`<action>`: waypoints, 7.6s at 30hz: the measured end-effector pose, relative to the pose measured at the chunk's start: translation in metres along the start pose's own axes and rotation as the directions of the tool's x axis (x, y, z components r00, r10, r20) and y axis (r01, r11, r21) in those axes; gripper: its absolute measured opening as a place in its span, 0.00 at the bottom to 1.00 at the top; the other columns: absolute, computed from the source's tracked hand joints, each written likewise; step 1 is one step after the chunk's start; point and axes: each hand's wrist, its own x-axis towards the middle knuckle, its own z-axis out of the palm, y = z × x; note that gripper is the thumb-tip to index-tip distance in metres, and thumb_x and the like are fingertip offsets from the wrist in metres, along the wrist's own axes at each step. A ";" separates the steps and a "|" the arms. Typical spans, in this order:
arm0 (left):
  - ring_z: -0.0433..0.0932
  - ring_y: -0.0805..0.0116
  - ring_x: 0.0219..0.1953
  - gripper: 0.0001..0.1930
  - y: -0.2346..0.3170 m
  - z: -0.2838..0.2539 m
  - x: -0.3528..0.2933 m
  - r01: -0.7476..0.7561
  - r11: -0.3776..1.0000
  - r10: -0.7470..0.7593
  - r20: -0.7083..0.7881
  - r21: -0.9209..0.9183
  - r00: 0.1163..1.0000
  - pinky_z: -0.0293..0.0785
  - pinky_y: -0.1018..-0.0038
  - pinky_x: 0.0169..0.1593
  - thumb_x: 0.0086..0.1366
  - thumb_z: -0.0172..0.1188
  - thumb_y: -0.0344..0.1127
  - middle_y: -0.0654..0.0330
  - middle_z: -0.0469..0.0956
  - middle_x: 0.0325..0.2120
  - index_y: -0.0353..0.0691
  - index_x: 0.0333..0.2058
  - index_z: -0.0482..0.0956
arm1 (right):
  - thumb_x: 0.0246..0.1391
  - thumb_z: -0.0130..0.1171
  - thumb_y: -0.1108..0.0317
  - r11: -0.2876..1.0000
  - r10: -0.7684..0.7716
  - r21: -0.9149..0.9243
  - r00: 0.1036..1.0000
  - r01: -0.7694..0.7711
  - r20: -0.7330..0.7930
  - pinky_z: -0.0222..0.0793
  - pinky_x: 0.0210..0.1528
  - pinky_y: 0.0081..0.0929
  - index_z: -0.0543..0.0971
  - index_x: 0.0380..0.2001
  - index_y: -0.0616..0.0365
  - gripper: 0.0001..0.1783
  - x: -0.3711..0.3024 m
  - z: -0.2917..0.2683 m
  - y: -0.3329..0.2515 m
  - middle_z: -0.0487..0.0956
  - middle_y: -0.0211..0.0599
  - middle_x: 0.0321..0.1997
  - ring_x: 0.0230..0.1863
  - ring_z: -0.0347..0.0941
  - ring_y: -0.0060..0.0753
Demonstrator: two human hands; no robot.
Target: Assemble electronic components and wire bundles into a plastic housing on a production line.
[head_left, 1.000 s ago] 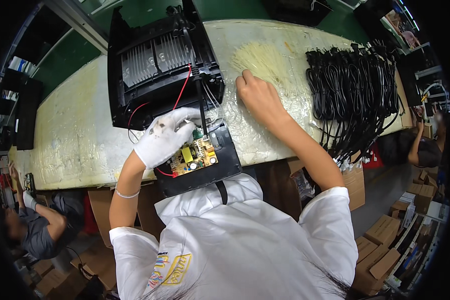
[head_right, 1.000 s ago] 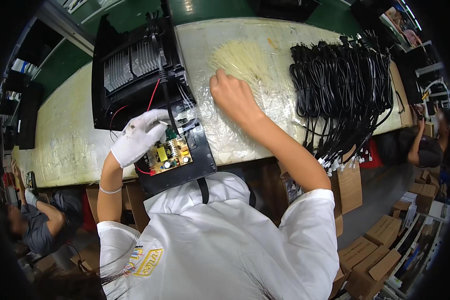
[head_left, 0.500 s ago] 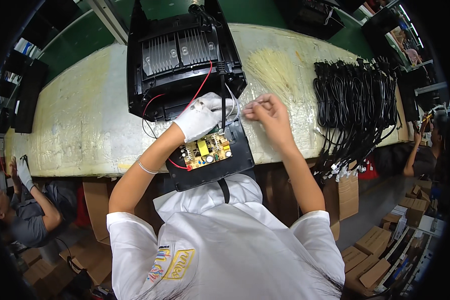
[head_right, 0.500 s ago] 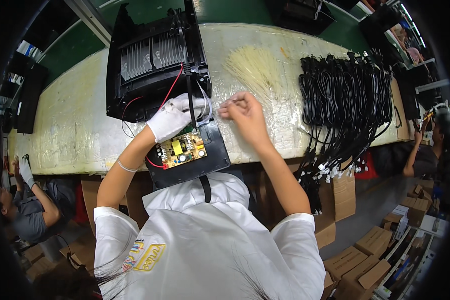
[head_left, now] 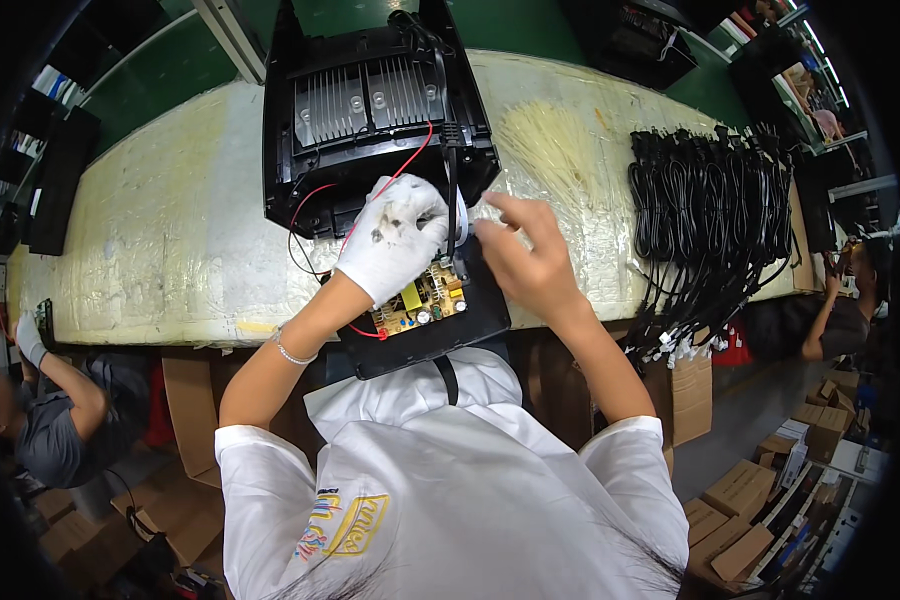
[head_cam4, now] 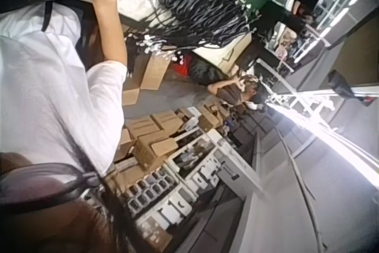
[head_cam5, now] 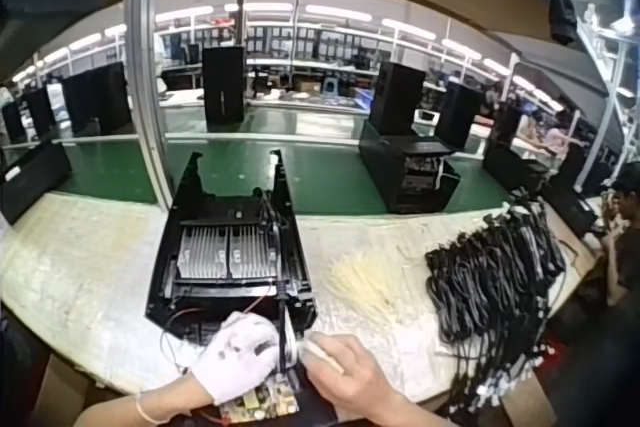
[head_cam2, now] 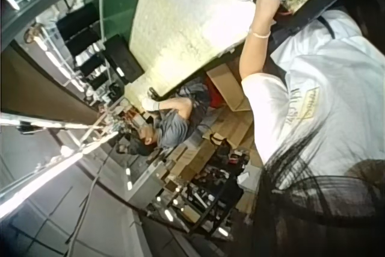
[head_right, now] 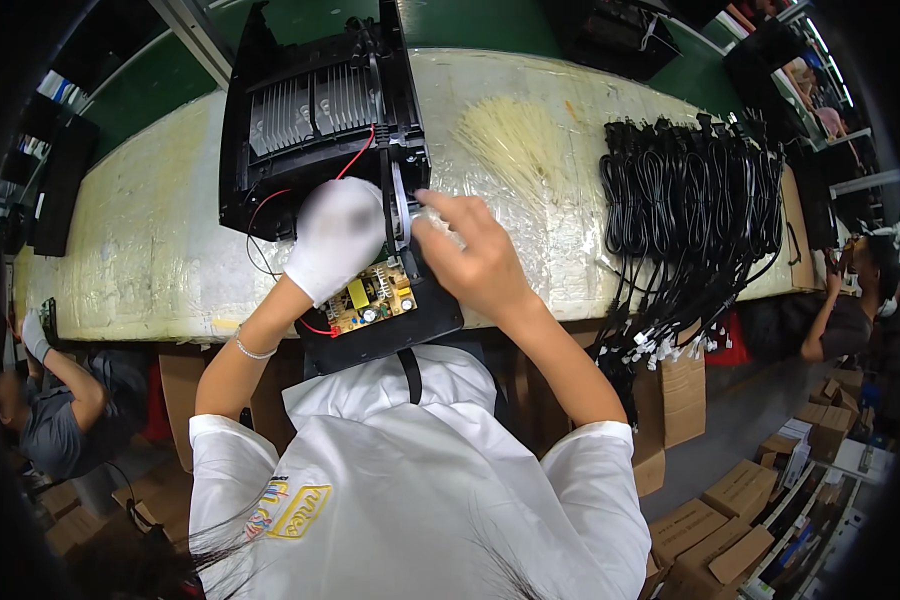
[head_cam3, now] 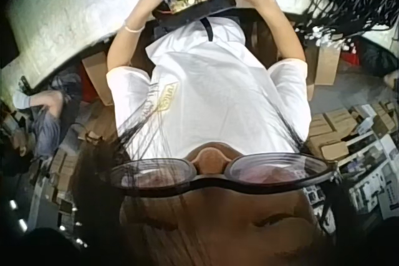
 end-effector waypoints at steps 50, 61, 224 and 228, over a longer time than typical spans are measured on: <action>0.76 0.57 0.36 0.20 0.024 -0.008 0.001 -0.371 0.909 0.358 0.101 0.188 0.928 0.75 0.65 0.37 0.55 0.59 0.27 0.57 0.77 0.38 0.39 0.49 0.76 | 0.46 0.63 0.82 0.908 0.339 0.274 0.940 -0.318 -0.033 0.68 0.42 0.29 0.77 0.31 0.62 0.08 -0.008 0.007 -0.001 0.78 0.39 0.33 0.36 0.74 0.38; 0.75 0.56 0.37 0.15 0.025 0.001 0.010 -0.299 0.948 0.311 -0.119 0.107 0.943 0.74 0.66 0.39 0.48 0.66 0.27 0.59 0.76 0.31 0.44 0.37 0.79 | 0.46 0.63 0.82 0.865 0.442 0.297 0.895 -0.406 -0.064 0.66 0.41 0.27 0.79 0.28 0.63 0.05 -0.006 -0.009 0.001 0.78 0.38 0.30 0.35 0.72 0.34; 0.65 0.45 0.61 0.45 -0.056 -0.159 0.049 0.279 0.927 -0.363 -0.412 -0.250 0.836 0.66 0.63 0.63 0.51 0.71 0.56 0.37 0.67 0.57 0.26 0.57 0.67 | 0.65 0.49 0.48 0.979 0.129 0.064 0.827 -0.195 0.548 0.47 0.70 0.43 0.77 0.34 0.65 0.26 0.244 0.010 0.078 0.61 0.63 0.67 0.70 0.52 0.61; 0.60 0.41 0.66 0.44 -0.036 -0.140 0.023 0.202 0.959 -0.172 -0.157 0.200 0.973 0.63 0.60 0.65 0.52 0.71 0.54 0.32 0.56 0.63 0.36 0.62 0.65 | 0.60 0.56 0.48 0.974 0.194 -0.179 0.930 -0.143 0.313 0.58 0.64 0.49 0.77 0.37 0.63 0.24 0.215 0.046 0.131 0.66 0.61 0.63 0.65 0.59 0.67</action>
